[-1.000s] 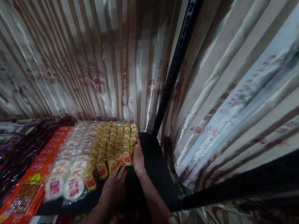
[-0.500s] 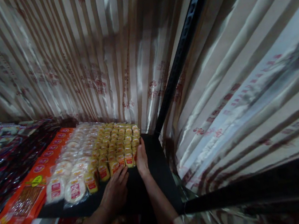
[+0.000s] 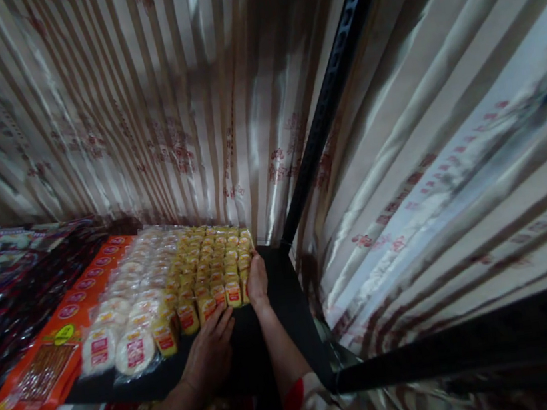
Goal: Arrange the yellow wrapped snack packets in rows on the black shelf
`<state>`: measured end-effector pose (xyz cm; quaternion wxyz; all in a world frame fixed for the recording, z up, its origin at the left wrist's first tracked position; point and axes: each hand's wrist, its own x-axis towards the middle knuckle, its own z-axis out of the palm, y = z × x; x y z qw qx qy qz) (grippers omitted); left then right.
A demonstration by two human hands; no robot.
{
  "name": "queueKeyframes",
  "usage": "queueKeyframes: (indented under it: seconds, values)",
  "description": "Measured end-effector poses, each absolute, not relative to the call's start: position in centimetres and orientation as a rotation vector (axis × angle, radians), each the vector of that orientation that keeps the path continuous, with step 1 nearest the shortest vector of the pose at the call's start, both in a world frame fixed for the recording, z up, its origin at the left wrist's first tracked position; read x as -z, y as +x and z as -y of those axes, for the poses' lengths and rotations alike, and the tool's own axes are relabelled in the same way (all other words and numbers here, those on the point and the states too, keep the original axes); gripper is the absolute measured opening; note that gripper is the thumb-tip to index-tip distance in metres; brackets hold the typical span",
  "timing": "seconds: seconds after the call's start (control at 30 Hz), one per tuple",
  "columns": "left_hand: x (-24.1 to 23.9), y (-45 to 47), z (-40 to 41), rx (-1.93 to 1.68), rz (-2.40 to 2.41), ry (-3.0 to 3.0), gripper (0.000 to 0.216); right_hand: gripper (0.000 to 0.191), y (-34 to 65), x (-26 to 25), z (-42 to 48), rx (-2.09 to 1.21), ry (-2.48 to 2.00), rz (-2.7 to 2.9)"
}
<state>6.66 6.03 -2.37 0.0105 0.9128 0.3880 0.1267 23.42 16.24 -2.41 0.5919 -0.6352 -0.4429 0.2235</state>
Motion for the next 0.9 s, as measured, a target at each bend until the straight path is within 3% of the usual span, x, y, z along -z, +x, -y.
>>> queueKeyframes:
  seconds: [0.43, 0.7, 0.9]
  values:
    - [3.0, 6.7, -6.2, -0.400, -1.228, 2.843, 0.049, 0.062, 22.4, 1.4, -15.9, -0.413, -1.577, 1.068]
    - [2.9, 6.6, -6.1, -0.380, -1.222, 2.873, 0.049, 0.060, 23.3, 2.0, -15.5, -0.584, -1.296, 0.824]
    - [3.3, 6.6, -6.1, -0.381, -1.225, 2.909, 0.048, 0.061, 24.8, 2.5, -15.2, -0.490, -1.456, 0.786]
